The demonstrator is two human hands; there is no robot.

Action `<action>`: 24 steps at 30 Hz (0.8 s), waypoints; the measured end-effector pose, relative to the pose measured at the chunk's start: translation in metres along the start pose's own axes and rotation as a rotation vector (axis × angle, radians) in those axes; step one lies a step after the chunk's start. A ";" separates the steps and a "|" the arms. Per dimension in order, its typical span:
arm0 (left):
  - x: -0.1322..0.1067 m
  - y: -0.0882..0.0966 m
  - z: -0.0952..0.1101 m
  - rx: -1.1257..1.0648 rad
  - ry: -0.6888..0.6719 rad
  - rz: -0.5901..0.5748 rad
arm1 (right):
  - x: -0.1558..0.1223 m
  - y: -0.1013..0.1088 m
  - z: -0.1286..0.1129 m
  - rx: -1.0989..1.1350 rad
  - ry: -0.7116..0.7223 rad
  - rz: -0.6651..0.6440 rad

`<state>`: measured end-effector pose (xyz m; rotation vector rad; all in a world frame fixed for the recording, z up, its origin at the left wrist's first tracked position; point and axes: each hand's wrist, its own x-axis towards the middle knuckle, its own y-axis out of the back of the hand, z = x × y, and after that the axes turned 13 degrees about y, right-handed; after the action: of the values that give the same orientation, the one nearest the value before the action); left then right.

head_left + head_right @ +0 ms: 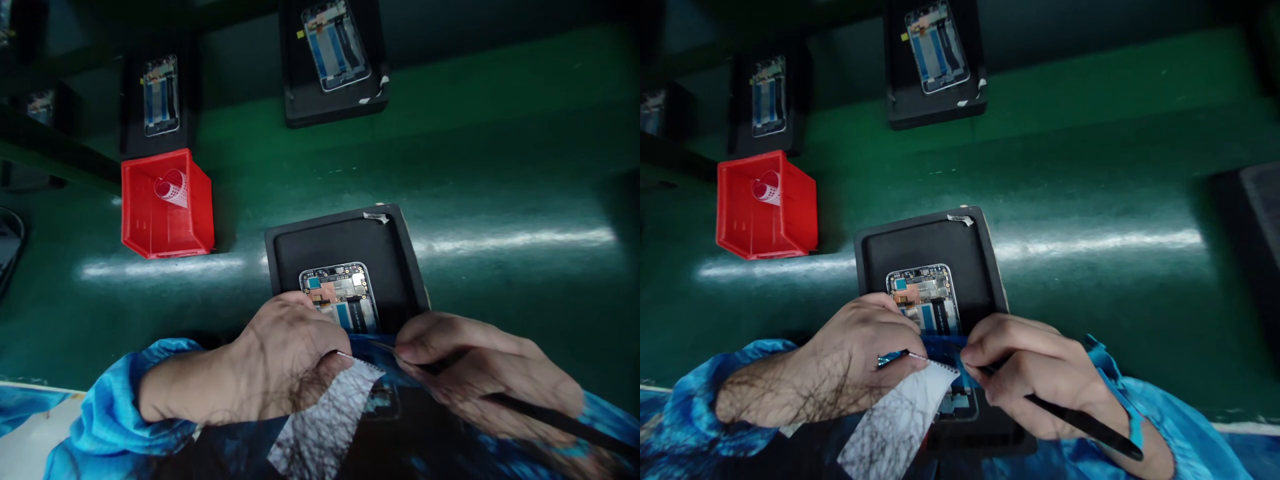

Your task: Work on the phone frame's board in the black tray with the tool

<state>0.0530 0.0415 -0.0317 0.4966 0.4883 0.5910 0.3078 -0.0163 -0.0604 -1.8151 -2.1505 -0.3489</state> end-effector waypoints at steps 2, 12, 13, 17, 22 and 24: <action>0.000 0.000 -0.001 -0.004 0.004 -0.009 | 0.004 0.001 -0.001 -0.026 0.088 -0.099; -0.001 0.000 -0.001 0.004 0.007 -0.011 | 0.007 0.001 -0.004 -0.128 0.048 -0.047; -0.001 0.000 -0.001 0.004 0.007 -0.006 | 0.008 0.002 -0.004 -0.132 0.035 -0.042; -0.001 -0.001 -0.001 -0.020 0.012 -0.018 | 0.011 0.004 -0.006 -0.139 0.074 -0.150; -0.002 -0.002 -0.002 -0.029 0.040 -0.033 | 0.008 0.005 -0.005 -0.137 0.124 -0.191; -0.002 -0.003 -0.002 -0.020 0.039 -0.034 | 0.005 0.005 -0.004 -0.139 0.114 -0.175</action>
<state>0.0517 0.0390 -0.0343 0.4576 0.5263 0.5729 0.3120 -0.0127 -0.0553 -1.6363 -2.2594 -0.6414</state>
